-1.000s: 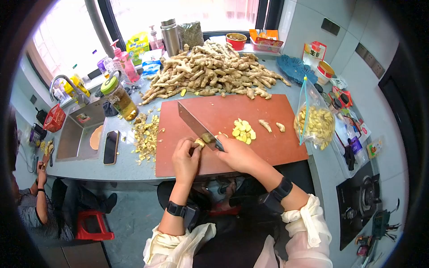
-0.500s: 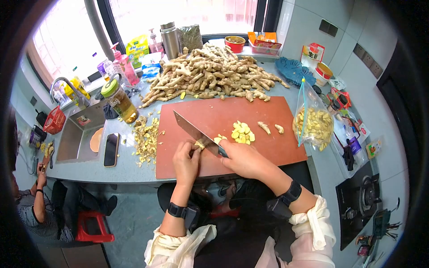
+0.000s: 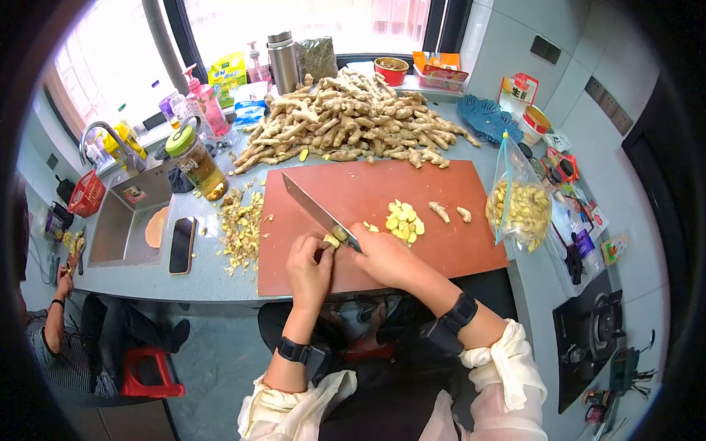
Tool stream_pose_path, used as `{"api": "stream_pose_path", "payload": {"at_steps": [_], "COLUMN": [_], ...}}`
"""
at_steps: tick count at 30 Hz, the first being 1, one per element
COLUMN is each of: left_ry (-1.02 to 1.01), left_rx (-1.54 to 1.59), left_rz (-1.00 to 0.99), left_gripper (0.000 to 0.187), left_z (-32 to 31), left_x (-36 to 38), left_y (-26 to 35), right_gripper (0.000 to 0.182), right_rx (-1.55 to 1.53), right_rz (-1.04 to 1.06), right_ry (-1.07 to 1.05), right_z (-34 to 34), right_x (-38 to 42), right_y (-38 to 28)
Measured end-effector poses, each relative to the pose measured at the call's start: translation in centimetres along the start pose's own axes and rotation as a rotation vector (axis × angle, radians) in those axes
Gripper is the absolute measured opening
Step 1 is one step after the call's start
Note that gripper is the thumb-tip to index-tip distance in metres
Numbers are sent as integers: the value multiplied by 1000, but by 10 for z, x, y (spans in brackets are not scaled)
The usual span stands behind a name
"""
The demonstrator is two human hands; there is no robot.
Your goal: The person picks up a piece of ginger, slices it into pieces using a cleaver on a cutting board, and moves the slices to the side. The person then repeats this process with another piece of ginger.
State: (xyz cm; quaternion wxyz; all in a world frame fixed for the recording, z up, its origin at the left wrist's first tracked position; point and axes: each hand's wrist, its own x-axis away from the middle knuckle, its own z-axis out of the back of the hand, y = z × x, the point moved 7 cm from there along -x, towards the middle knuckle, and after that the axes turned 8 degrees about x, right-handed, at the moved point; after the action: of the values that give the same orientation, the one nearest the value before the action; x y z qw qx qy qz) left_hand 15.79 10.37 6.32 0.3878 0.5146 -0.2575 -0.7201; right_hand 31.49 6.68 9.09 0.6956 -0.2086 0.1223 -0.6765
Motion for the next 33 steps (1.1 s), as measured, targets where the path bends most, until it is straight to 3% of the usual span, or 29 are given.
{"api": "stream_pose_path", "payload": {"at_steps": [4,6,10,27,33], "left_ry": [18,18,3,-23,-4], "left_rx": [7,49,93,14,14], "left_rz": [-9,14,87,52,-5], "left_gripper": [11,12,12,10,10], "left_z": [2,-1,-4,-4,-3], "left_x": [1,2,2,-2,-1], "left_y": [-1,-5,-11,-6,-4], "right_gripper": [33,41,40,32,32], "right_rx": [-140,-116,-68,168,129], "right_rz": [-68,32,17,42,23], "right_ry": [-46,13,-36,-167,-78], "right_z": [10,18,35,31,1], "right_x": [15,24,36,18,-6], "right_y": [9,8,3,-16,-13]}}
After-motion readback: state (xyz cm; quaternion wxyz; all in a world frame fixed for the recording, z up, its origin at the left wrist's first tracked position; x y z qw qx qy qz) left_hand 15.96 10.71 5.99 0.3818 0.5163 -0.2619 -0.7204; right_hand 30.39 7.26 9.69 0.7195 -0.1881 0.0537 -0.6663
